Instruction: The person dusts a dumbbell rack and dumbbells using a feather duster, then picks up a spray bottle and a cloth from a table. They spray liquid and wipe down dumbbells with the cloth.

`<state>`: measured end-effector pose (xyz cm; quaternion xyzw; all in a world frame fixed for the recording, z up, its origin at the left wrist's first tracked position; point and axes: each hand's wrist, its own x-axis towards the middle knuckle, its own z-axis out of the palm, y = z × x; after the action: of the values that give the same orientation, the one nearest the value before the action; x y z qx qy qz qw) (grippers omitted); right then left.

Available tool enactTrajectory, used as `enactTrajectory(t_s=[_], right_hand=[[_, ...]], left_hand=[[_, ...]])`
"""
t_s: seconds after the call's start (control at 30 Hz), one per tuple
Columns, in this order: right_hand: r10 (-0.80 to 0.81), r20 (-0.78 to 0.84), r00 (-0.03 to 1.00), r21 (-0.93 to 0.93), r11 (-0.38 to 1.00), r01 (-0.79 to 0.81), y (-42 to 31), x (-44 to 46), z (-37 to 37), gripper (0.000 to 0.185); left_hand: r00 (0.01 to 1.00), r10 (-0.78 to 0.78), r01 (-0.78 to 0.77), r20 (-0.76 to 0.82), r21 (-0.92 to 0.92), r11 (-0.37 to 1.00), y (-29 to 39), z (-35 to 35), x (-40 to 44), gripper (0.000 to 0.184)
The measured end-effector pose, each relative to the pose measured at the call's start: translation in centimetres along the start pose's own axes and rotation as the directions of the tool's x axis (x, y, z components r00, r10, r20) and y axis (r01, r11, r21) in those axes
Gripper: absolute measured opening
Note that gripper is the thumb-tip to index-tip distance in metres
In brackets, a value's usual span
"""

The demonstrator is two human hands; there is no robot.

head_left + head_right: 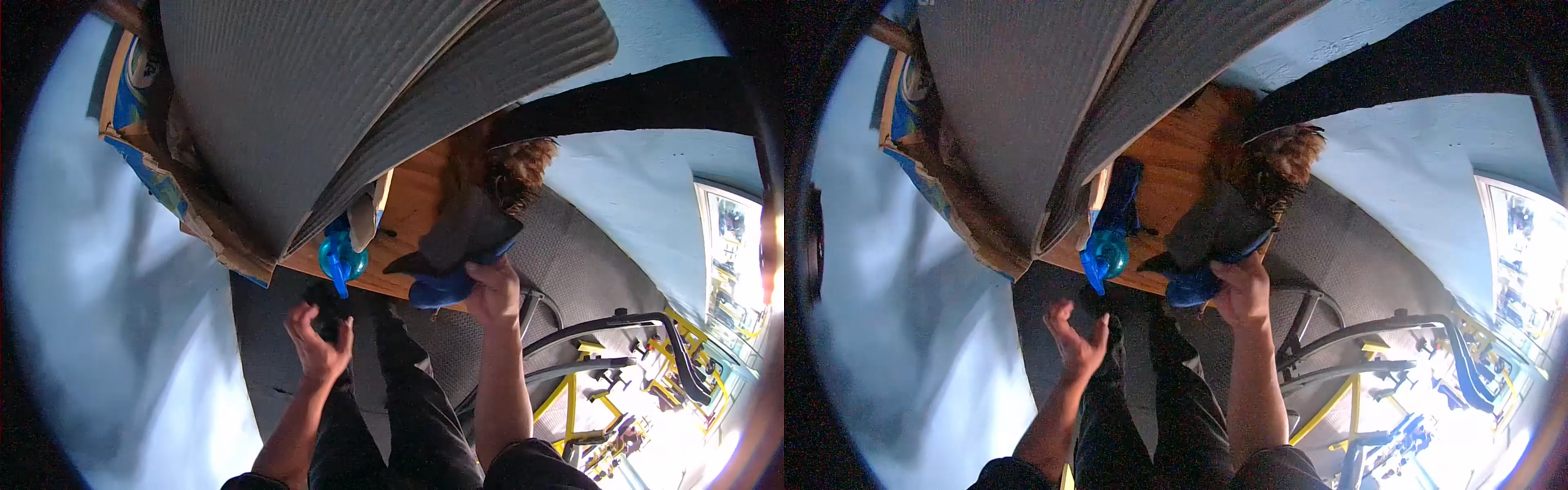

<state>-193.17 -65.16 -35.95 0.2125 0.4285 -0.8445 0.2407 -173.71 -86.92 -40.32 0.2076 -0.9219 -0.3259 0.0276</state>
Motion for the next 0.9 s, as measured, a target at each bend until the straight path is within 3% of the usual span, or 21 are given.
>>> enactTrajectory(t_s=[0.03,0.07,0.1,0.2,0.23,0.27,0.3,0.37,0.4,0.43,0.5,0.53,0.6,0.63,0.7,0.77,0.83,0.9], right_hand=[[-0.004,-0.001,1.000,-0.001,1.000,0.004,0.2,-0.5,0.6,0.043],[-0.039,-0.090,0.995,-0.300,0.954,0.011,0.5,-1.1,1.6,0.042],[-0.097,-0.166,0.981,-0.569,0.822,-0.015,0.6,-1.7,2.1,0.040],[0.025,-0.139,0.990,-0.650,0.752,-0.110,1.1,-4.3,2.9,0.039],[0.074,-0.133,0.988,-0.676,0.722,-0.145,1.3,-5.2,3.5,0.039],[0.093,-0.102,0.990,-0.546,0.827,-0.134,1.0,-6.1,4.5,0.039],[0.091,-0.101,0.991,-0.545,0.828,-0.131,1.1,-6.3,4.1,0.039],[0.087,-0.101,0.991,-0.473,0.872,-0.125,0.8,-6.4,2.5,0.038],[0.122,-0.131,0.984,-0.379,0.911,-0.164,0.2,-6.5,1.7,0.039],[0.120,-0.135,0.984,-0.379,0.911,-0.163,-0.3,-6.7,1.2,0.039],[0.164,-0.083,0.983,-0.185,0.967,-0.177,-0.5,-6.8,0.4,0.038],[0.167,-0.087,0.982,-0.179,0.967,-0.180,-0.5,-6.9,0.5,0.038],[0.182,-0.131,0.975,0.067,0.982,-0.174,-0.8,-7.0,0.8,0.045],[0.184,-0.134,0.974,0.067,0.982,-0.176,-0.2,-6.9,-0.1,0.045],[0.248,-0.236,0.940,-0.242,0.922,-0.304,2.1,-6.5,-3.3,0.045],[0.258,-0.147,0.955,-0.178,0.943,-0.283,2.7,-6.4,-3.7,0.049],[0.078,-0.268,0.960,-0.256,0.955,-0.149,2.5,-6.7,-4.5,0.052],[0.066,-0.284,0.957,-0.204,0.971,-0.127,1.2,-6.9,-5.4,0.055]], left_hand=[[1.000,0.003,-0.003,0.000,-0.003,1.000,1.8,-0.7,-0.3,0.075],[0.993,0.086,-0.079,0.083,-0.091,0.993,3.6,-1.3,-0.5,0.074],[0.972,0.173,-0.143,0.159,-0.182,0.973,5.4,-1.9,-0.6,0.072],[0.965,0.179,-0.124,0.191,-0.267,0.956,9.8,-2.0,2.6,0.064],[0.920,0.162,-0.058,0.358,-0.286,0.957,9.4,-0.8,2.9,0.058],[0.847,0.149,0.009,0.511,-0.293,0.956,9.0,-0.1,3.2,0.052],[0.847,0.151,0.006,0.510,-0.293,0.956,8.7,0.1,3.3,0.052],[0.795,0.049,0.305,0.605,-0.467,0.830,8.5,0.3,3.6,0.045],[0.872,0.076,0.180,0.484,-0.461,0.869,8.5,0.1,3.4,0.034],[0.870,0.079,0.181,0.487,-0.462,0.868,8.6,-0.3,3.5,0.034],[0.691,-0.037,0.417,0.722,-0.356,0.836,8.7,-1.1,3.6,0.029],[0.686,-0.040,0.419,0.726,-0.350,0.838,8.5,-0.9,3.2,0.029],[0.789,-0.038,0.444,0.613,-0.526,0.725,8.3,-0.2,1.9,0.022],[0.787,-0.040,0.447,0.615,-0.525,0.724,8.3,-0.1,1.7,0.022],[0.723,-0.065,0.594,0.688,-0.570,0.568,8.2,-0.2,1.3,0.023],[0.727,-0.101,0.629,0.679,-0.599,0.495,7.8,-0.1,1.2,0.020],[0.719,-0.149,0.668,0.679,-0.617,0.417,7.0,-0.7,0.7,0.019],[0.599,-0.436,0.798,0.671,-0.455,0.395,6.1,-2.3,1.2,0.017]])
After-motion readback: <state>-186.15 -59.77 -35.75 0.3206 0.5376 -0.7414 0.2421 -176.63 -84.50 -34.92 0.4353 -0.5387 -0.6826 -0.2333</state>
